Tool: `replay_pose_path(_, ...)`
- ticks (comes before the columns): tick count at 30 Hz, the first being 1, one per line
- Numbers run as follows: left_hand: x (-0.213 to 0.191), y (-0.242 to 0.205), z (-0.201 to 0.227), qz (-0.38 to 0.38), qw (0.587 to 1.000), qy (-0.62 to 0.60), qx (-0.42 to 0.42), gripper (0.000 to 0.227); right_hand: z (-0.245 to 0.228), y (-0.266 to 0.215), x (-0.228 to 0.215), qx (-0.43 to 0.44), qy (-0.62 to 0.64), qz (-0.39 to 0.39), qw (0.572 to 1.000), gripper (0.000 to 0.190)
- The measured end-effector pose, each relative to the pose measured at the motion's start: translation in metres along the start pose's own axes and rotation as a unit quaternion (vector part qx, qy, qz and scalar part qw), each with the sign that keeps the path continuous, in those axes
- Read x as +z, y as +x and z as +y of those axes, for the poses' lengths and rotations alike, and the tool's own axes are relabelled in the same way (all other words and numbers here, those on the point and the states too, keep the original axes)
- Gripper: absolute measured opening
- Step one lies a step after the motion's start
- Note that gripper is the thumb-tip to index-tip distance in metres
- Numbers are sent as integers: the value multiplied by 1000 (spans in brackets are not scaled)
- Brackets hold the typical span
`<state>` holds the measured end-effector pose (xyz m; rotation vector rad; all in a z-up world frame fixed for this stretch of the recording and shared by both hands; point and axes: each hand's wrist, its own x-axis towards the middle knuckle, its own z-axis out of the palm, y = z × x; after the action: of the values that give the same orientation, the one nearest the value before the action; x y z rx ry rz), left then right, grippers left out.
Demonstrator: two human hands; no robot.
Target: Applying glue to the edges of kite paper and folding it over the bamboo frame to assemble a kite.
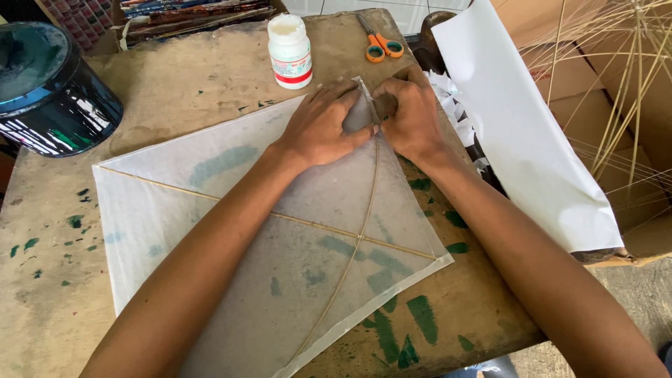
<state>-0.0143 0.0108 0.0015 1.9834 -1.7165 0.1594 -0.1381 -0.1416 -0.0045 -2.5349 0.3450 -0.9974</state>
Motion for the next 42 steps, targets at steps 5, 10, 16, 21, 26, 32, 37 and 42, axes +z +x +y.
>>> replay_pose_path(5,-7,1,4,-25,999,-10,-42,80,-3,0,-1,-2,-5,-10,1000,46)
replay_pose_path(10,-9,0,4,-10,999,-18,-41,82,-3,0,-2,-24,-10,-3,1000,49)
replay_pose_path(16,-19,-2,9,-8,990,-123,-63,92,0,0,-1,-19,-14,-14,1000,54)
replay_pose_path(21,-14,-2,4,0,992,-117,-41,90,5,1,0,-54,-25,-15,998,59)
replay_pose_path(26,-18,-3,8,-13,991,-122,-50,88,7,0,2,-55,-34,-21,998,60)
replay_pose_path(32,-15,-2,6,-5,993,-114,-43,87,10,1,3,-54,-49,-31,997,63)
replay_pose_path(37,-21,-4,12,-25,990,-129,-52,84,8,2,2,-46,-65,-37,996,61)
replay_pose_path(42,-15,-2,7,-2,992,-117,-48,81,9,2,3,-71,-73,-29,994,62)
